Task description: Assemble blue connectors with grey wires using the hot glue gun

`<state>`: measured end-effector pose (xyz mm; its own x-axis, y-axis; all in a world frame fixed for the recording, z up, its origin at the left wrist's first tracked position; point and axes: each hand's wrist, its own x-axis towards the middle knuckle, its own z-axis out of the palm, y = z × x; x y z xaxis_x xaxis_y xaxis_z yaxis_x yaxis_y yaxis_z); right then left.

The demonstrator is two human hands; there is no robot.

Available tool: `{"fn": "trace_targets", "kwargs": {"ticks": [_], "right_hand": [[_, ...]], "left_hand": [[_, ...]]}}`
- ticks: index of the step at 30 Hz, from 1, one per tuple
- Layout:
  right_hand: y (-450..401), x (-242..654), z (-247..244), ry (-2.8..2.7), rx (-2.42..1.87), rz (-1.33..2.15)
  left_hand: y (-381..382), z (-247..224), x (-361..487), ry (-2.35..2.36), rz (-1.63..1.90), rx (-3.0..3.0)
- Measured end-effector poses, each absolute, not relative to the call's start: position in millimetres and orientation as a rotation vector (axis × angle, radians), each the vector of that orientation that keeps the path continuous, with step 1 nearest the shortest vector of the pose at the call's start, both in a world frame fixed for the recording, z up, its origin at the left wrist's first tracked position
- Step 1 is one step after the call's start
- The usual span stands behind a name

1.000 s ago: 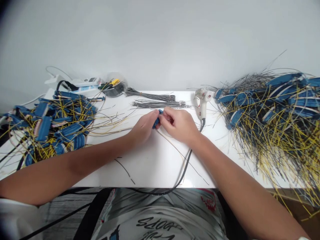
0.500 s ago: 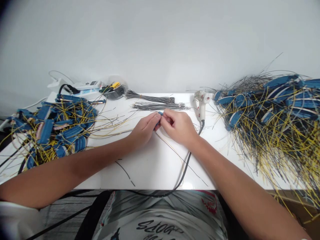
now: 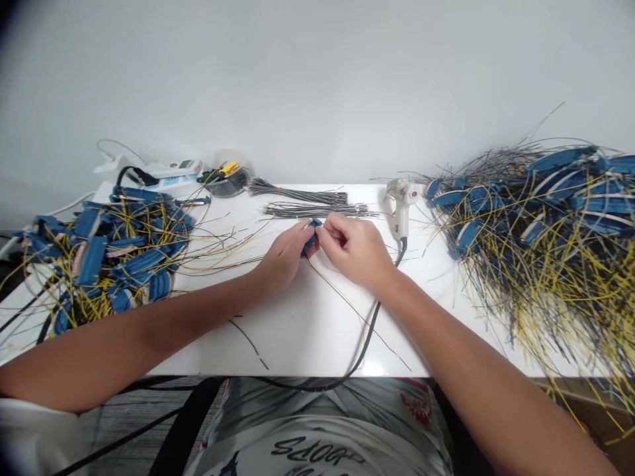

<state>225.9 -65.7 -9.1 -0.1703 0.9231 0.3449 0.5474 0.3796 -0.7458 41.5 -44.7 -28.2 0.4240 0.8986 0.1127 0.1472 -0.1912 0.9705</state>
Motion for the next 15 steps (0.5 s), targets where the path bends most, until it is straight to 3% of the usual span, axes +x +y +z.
{"fn": "trace_targets", "kwargs": {"ticks": [5, 9, 15], "right_hand": [[-66.5, 222.0, -10.9, -1.825, -1.296, 0.541], [-58.4, 229.5, 0.8, -1.697, -1.287, 0.2], [-54.0, 313.2, 33.4, -1.139, -1.297, -0.057]], "left_hand": [[-43.5, -25.4, 41.0, 0.939, 0.881, 1.615], [-43.0, -24.2, 40.9, 0.919, 0.875, 1.621], [-43.6, -28.8, 41.2, 0.908, 0.813, 1.53]]}}
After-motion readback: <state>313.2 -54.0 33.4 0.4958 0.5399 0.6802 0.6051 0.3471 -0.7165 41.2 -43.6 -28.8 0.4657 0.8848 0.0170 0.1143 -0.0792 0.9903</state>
